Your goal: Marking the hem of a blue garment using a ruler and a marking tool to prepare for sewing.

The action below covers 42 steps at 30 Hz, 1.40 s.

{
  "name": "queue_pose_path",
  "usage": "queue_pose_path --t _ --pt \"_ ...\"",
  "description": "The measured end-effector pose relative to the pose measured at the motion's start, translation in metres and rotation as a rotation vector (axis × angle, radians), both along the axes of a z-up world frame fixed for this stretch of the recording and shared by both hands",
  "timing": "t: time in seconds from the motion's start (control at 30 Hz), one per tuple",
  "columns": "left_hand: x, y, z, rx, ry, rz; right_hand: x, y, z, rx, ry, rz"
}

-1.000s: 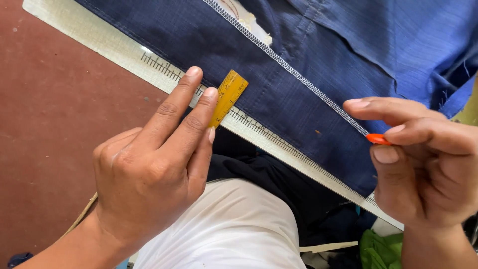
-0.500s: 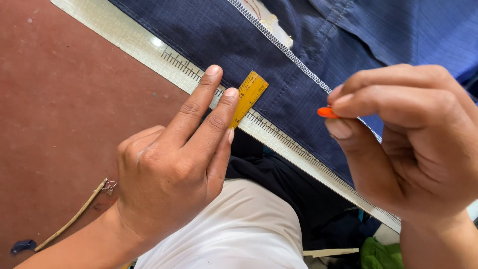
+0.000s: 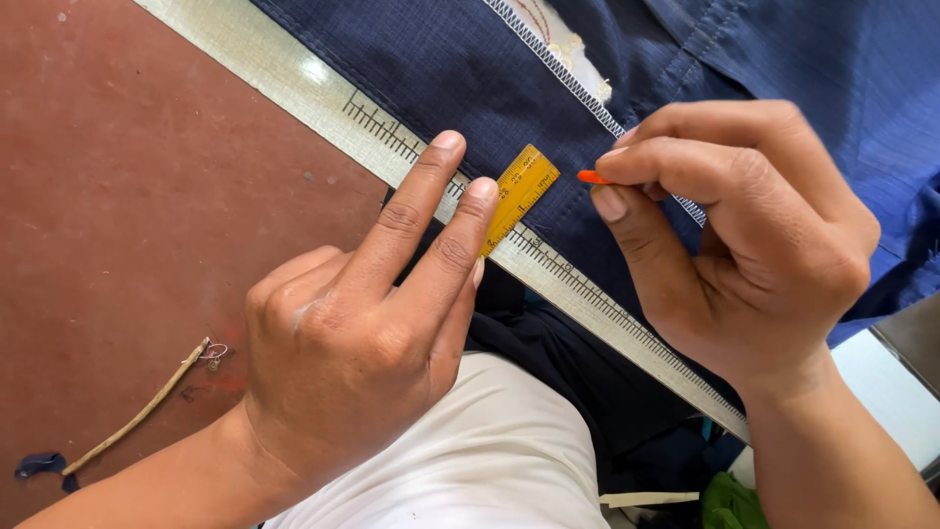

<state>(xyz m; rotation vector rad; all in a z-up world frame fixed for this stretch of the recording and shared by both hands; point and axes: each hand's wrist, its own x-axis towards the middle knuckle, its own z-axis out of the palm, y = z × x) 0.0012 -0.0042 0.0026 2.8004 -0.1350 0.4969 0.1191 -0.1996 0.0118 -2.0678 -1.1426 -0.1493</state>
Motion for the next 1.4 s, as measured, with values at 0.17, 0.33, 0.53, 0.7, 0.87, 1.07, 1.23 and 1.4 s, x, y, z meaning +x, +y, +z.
queue_pose_path --t 0.17,0.33,0.53,0.7,0.87,1.07,1.23,1.4 --pt "0.001 0.0 0.0 0.0 -0.008 0.004 0.0 0.001 -0.005 0.005 0.012 -0.009" --pt "0.002 0.0 0.0 0.005 -0.017 0.005 -0.001 0.004 -0.007 -0.007 -0.024 -0.003" --pt "0.002 0.001 0.0 0.028 0.0 0.013 -0.002 0.002 -0.01 -0.014 -0.018 -0.003" --pt "0.003 0.001 -0.001 0.025 -0.004 0.014 -0.001 0.003 -0.012 -0.016 -0.021 0.001" --pt "0.005 0.0 0.001 0.028 -0.003 0.005 -0.001 0.003 -0.011 -0.024 -0.01 -0.009" --pt "0.006 0.0 0.002 0.01 0.02 0.006 -0.001 0.003 -0.012 -0.024 -0.003 -0.013" --pt "0.005 0.001 0.001 0.031 0.02 -0.001 0.0 0.006 -0.01 -0.005 -0.005 0.006" --pt "0.004 0.001 0.002 0.048 0.029 0.006 -0.001 0.007 -0.01 -0.02 -0.015 0.002"
